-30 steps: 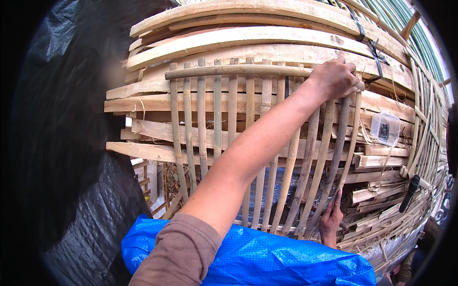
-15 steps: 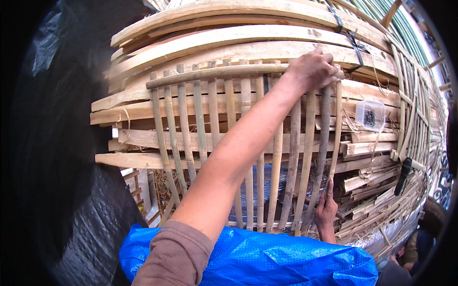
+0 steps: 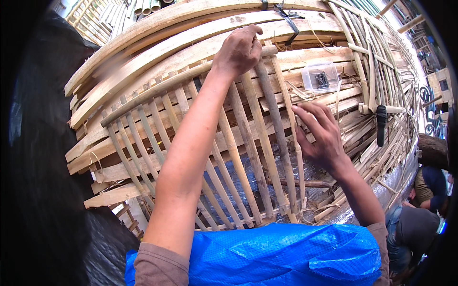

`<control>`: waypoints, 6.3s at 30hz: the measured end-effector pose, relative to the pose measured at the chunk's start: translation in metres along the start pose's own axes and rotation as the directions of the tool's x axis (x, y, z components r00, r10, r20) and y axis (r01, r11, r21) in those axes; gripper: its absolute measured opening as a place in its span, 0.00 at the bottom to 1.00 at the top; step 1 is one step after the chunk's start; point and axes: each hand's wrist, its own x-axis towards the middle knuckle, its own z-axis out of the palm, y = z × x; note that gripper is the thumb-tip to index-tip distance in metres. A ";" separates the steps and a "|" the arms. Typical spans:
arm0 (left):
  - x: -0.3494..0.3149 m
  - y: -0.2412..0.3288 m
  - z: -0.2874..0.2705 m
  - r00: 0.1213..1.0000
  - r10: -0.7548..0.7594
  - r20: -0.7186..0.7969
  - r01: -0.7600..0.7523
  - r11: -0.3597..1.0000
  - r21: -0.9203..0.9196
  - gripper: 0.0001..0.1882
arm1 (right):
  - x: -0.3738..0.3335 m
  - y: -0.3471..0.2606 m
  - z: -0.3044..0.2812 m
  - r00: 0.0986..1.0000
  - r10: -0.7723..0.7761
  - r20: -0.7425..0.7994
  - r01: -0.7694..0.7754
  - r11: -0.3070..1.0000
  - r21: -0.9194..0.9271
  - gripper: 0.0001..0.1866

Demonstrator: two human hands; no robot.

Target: The person builds a wooden structure by placing bamboo-like slats across a frame and hammering nails to secure them.

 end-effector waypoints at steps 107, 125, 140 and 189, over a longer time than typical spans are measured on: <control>0.011 0.021 0.012 0.990 -0.132 0.048 0.135 0.988 -0.077 0.12 | 0.143 0.082 0.072 0.893 0.370 -0.256 -0.264 0.892 0.367 0.08; 0.013 0.022 0.008 0.909 -0.354 0.220 0.378 0.922 -0.080 0.16 | 0.139 0.069 0.057 0.913 0.319 -0.253 -0.270 0.940 0.210 0.08; 0.004 0.010 0.021 0.981 -0.189 0.040 0.189 0.982 0.010 0.10 | 0.058 0.111 -0.005 0.784 0.518 -0.344 -0.524 0.848 0.083 0.16; 0.003 0.006 0.022 0.980 -0.191 0.053 0.192 0.981 -0.013 0.10 | -0.252 -0.026 -0.149 0.689 0.716 0.107 -0.398 0.498 -0.770 0.07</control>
